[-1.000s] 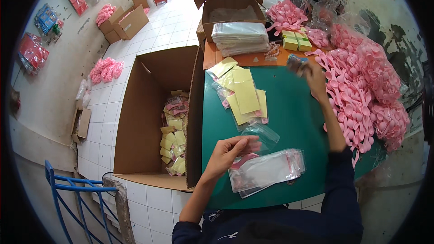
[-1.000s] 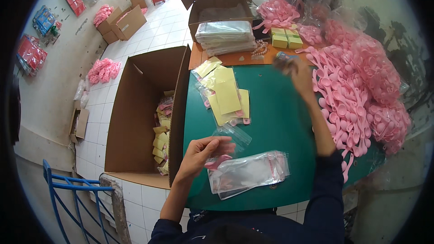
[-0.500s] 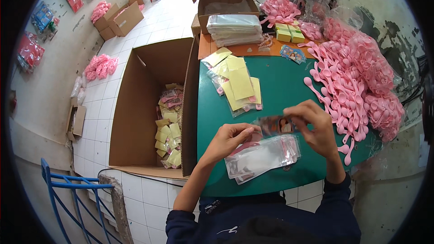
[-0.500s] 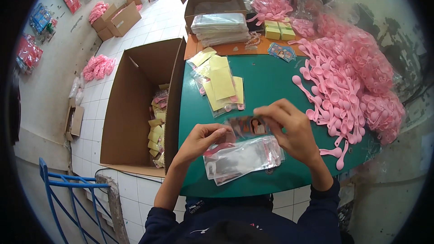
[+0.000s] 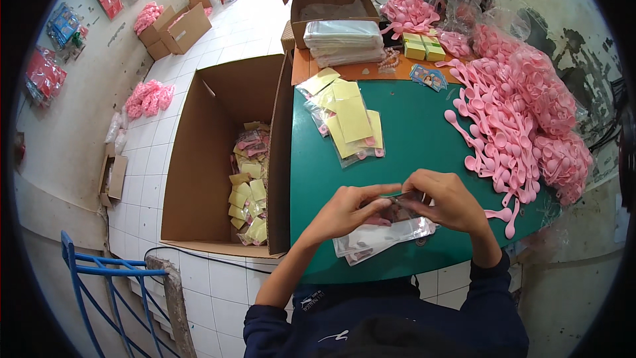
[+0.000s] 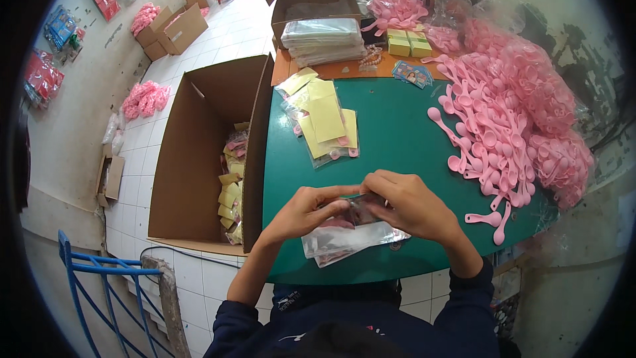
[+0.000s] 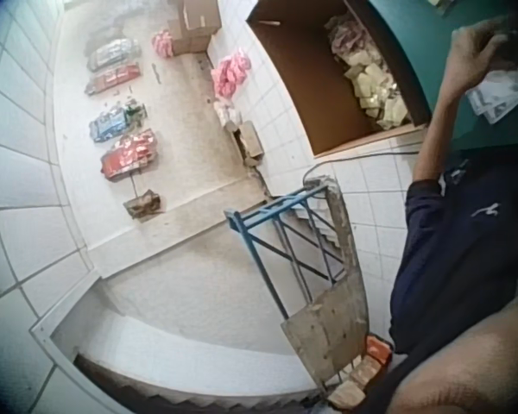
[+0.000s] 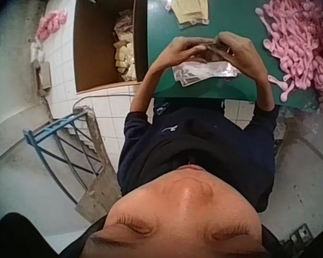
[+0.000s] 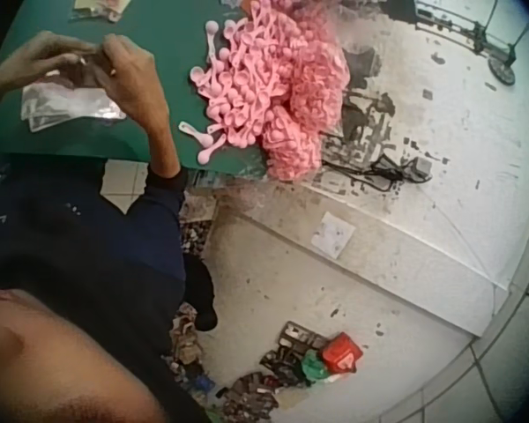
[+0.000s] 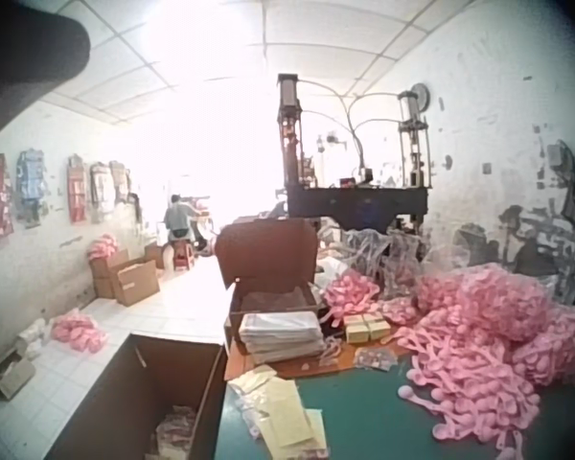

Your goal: The person packages souvenir spoons by inserting a plastic spoon and a printed card into a plastic sleeve, attaching a yellow label card to the sleeve, and repeating the process.

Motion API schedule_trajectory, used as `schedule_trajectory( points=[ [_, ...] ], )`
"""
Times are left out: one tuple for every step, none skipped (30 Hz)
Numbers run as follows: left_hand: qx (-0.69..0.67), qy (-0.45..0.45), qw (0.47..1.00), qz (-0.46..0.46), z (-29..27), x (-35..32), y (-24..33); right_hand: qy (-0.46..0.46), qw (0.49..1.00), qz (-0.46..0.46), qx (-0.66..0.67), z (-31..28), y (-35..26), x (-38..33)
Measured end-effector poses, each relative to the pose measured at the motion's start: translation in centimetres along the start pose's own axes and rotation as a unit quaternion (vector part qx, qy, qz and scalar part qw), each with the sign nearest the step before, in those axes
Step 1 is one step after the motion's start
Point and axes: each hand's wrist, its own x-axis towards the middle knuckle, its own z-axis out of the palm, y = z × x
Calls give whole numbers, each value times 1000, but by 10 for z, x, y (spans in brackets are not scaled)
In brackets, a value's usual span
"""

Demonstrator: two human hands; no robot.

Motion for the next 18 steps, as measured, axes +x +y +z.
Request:
schedule_trajectory(
  points=[
    [-1,-1,1000,-1,2,0,3,-37,997,62,14,2,-1,2],
    [47,19,999,-13,5,-1,7,-75,989,123,29,4,0,3],
    [95,40,994,-26,7,-1,9,-75,989,124,30,8,3,2],
    [188,56,980,-41,11,-1,5,-50,995,77,-28,14,7,0],
    [188,56,980,-42,14,-1,3,-24,996,29,-86,19,11,-1],
    [252,69,963,-64,16,-2,2,-25,996,29,-85,22,14,-3],
    [314,83,942,-86,17,-2,0,-36,997,64,18,25,20,-5],
    [314,84,942,-88,14,-5,-5,-47,987,99,121,27,24,-7],
    [228,59,969,-74,5,-11,-12,-48,986,99,122,29,28,-9],
    [140,31,988,-57,-3,-16,-18,-20,972,133,194,29,30,-12],
    [138,25,988,-56,-9,-20,-22,9,950,168,265,30,34,-16],
    [102,6,994,-38,-16,-24,-26,14,949,173,264,33,40,-20],
    [65,-12,998,-21,-22,-28,-28,25,939,187,289,36,46,-24],
    [66,-5,996,-64,-25,-32,-28,37,927,200,313,38,49,-26],
    [66,-12,996,-65,-23,-32,-30,42,926,204,314,38,47,-28],
    [15,4,998,-67,-22,-35,-33,42,900,232,367,38,41,-27],
    [-36,20,997,-69,-21,-37,-35,41,870,258,418,37,36,-27],
    [-37,18,997,-71,-21,-38,-33,42,869,260,419,35,35,-29]
  ],
)
